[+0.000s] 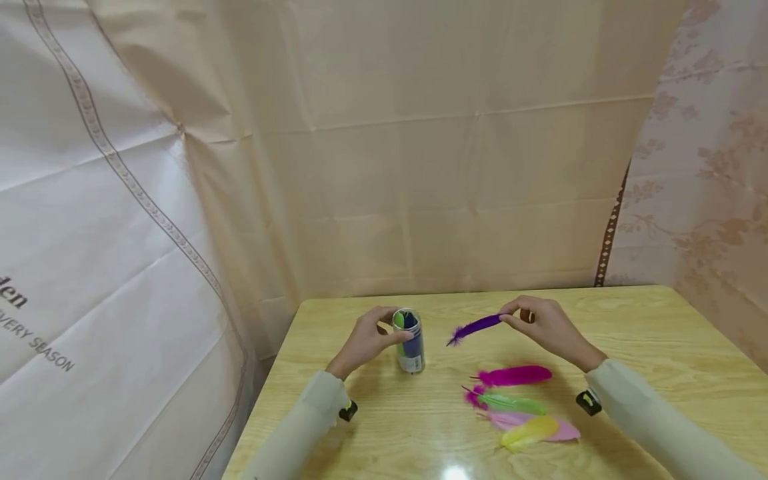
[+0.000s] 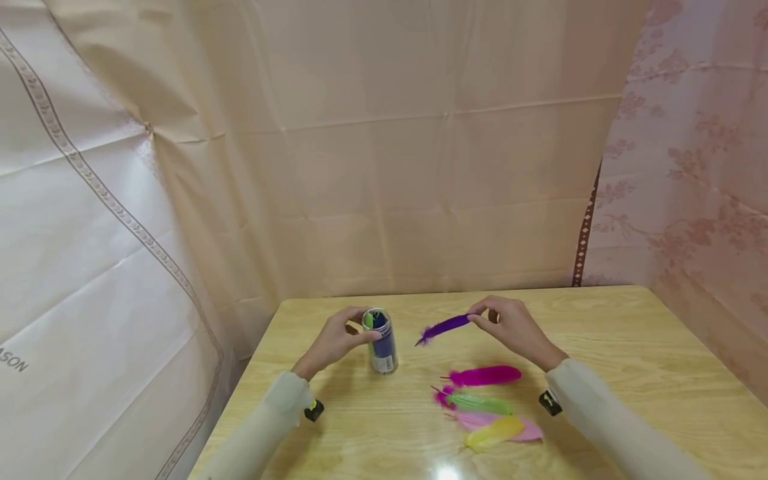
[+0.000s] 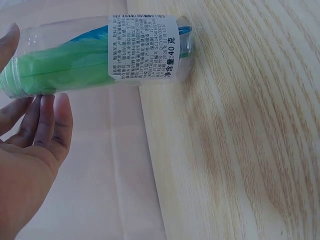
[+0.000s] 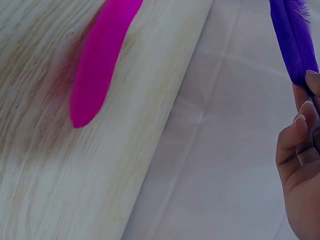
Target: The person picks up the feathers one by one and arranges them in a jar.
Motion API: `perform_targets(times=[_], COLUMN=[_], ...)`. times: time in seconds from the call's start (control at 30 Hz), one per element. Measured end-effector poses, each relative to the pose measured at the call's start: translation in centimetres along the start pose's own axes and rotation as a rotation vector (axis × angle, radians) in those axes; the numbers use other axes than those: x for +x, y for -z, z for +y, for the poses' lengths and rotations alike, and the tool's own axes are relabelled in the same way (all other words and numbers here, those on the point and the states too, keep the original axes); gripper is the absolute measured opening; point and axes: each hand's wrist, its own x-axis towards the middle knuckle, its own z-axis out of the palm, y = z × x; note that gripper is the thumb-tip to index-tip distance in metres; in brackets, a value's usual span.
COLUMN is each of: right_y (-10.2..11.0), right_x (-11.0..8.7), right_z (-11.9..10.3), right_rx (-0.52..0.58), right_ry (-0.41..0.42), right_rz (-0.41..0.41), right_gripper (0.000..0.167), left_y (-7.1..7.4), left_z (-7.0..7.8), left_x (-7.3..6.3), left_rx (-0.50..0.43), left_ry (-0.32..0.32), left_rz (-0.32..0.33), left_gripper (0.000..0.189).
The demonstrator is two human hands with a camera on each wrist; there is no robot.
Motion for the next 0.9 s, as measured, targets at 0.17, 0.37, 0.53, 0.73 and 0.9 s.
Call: perform_targets(times=[0.17,0.37,0.53,0.73,0.9], right_y=[-0.4,-1.0,-1.2,-1.5,-1.6], right_x=[0.6,1.1,1.9,2.9,3.6], right_z=[-0.3,-0.7,-1.2,-1.8,-2.3], right_rx=[0.009,0.012,0.016,0.015,0.035], right_ry=[0.0,-0.004,-0.01,-0.015,-0.035], right_rz=[0.01,0.016,0.016,0.01,0.0], right_gripper=[0.008,0.008,0.006,0.005,0.007], left_y=[0.0,0.0,0.0,0.1,0.1], left_z=[-0.1,-0.2,-0.2,0.0,0.1], left_x=[0.1,0.1,0.1,0.1,0.0], left_rx=[0.011,0.01,0.009,0.004,0.003], left_ry=[-0.008,-0.005,-0.003,-0.003,0.003], left_rz=[0.0,-0.006,-0.002,-0.004,-0.004], left_gripper=[0.061,0.06,0.059,0.057,0.055])
